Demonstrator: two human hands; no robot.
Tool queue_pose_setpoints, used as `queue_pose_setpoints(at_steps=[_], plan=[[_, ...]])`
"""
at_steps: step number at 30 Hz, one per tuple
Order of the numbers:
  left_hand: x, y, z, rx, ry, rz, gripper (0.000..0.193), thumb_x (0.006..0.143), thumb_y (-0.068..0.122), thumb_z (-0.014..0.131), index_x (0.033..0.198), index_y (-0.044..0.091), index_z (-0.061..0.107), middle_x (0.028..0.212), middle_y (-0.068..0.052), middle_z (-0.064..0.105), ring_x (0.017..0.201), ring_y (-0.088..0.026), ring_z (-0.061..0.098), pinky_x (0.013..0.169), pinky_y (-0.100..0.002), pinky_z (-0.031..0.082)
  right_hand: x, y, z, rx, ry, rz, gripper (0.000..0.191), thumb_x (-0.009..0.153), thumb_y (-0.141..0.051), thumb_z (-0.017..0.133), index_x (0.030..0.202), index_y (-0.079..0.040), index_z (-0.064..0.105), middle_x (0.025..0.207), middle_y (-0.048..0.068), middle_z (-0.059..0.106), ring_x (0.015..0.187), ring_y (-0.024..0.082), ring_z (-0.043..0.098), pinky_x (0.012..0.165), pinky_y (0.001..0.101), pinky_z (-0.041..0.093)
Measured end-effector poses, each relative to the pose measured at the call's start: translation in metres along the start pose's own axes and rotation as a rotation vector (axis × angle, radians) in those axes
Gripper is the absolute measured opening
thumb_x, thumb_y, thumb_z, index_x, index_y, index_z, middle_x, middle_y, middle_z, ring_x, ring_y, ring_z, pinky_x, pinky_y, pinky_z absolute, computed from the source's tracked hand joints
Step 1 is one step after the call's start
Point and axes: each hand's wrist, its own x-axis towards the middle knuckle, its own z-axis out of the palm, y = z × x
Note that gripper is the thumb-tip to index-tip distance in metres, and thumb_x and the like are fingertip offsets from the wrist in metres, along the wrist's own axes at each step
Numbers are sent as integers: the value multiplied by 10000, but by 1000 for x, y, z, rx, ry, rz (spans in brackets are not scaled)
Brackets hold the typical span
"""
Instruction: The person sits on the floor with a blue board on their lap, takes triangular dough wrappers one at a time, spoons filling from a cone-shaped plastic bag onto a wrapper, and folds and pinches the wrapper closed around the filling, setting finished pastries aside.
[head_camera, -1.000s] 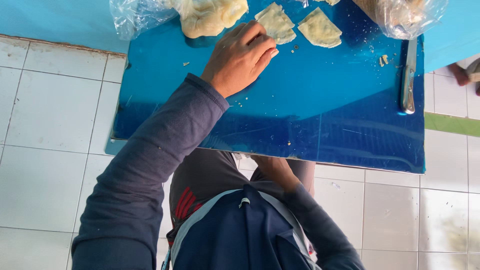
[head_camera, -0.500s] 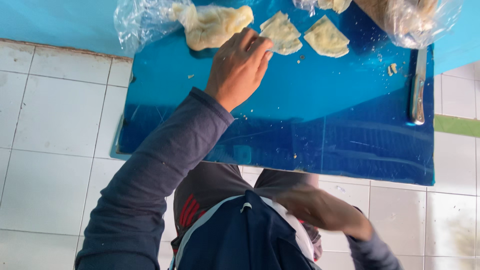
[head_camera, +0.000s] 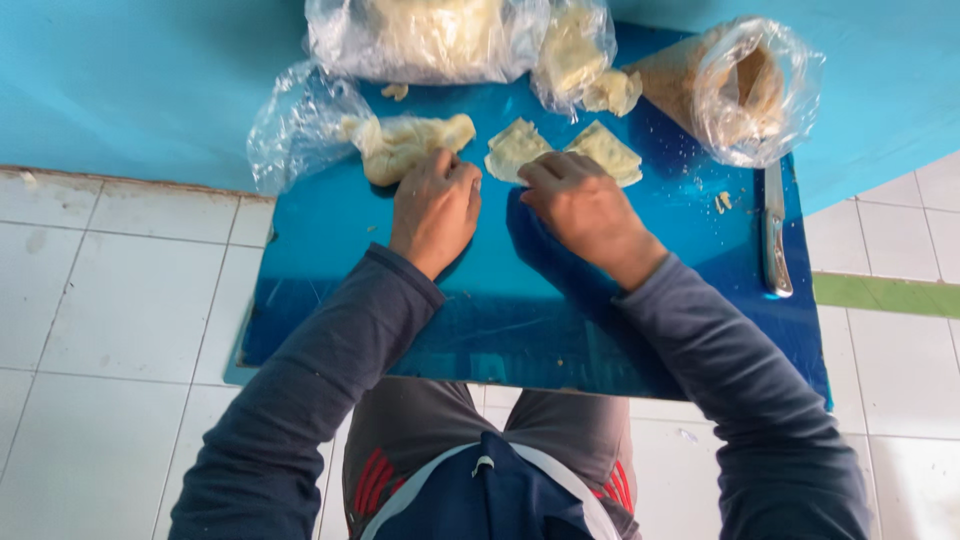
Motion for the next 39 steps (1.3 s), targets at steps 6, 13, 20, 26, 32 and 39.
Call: queue_pose_setpoints(at_steps=[6, 13, 20, 26, 32, 39], plan=[[6, -5, -2, 31, -37, 5, 76, 928, 123, 694, 951, 50, 694, 951, -105, 569, 864, -316, 608, 770, -457, 511, 21, 12, 31, -263, -75, -85, 72, 845, -79, 645, 910, -69, 613, 888, 100, 618, 867, 275, 660, 765, 360, 556], [4, -11, 3, -20, -94, 24, 99, 942, 114, 691, 999, 34, 703, 973, -95, 582, 936, -292, 623, 814, -438, 528, 31, 11, 36, -265, -73, -140, 82, 855, -73, 651, 914, -43, 601, 862, 104, 597, 835, 267, 650, 750, 360, 553], [4, -11, 3, -1, -143, 32, 228, 941, 107, 677, 1160, 66, 724, 1032, -102, 585, 979, -293, 603, 862, -451, 508, 39, 24, 24, 117, -42, 18, 101, 958, -61, 671, 1018, 0, 617, 988, 149, 629, 925, 367, 636, 803, 439, 520], [6, -10, 8, 33, -131, 45, 263, 959, 106, 648, 1215, 87, 707, 1051, -113, 586, 991, -305, 599, 864, -455, 500, 32, 24, 22, 98, -70, -10, 146, 927, -121, 702, 986, -12, 624, 973, 144, 627, 903, 361, 633, 784, 444, 516], [7, -10, 12, 2, -118, 58, 233, 983, 87, 635, 1211, 44, 656, 1106, -103, 604, 1060, -300, 613, 931, -451, 505, 28, 31, 39, -62, -23, -56, 90, 941, -32, 638, 991, 3, 572, 995, 172, 611, 945, 348, 640, 836, 428, 535], [5, -10, 17, -1, -189, 41, 217, 994, 112, 638, 1201, 49, 662, 1154, -106, 623, 1086, -294, 626, 964, -448, 516, 28, 58, 43, 460, 72, 305, 103, 1039, -85, 613, 1023, 13, 586, 890, 180, 636, 788, 322, 647, 700, 397, 502]])
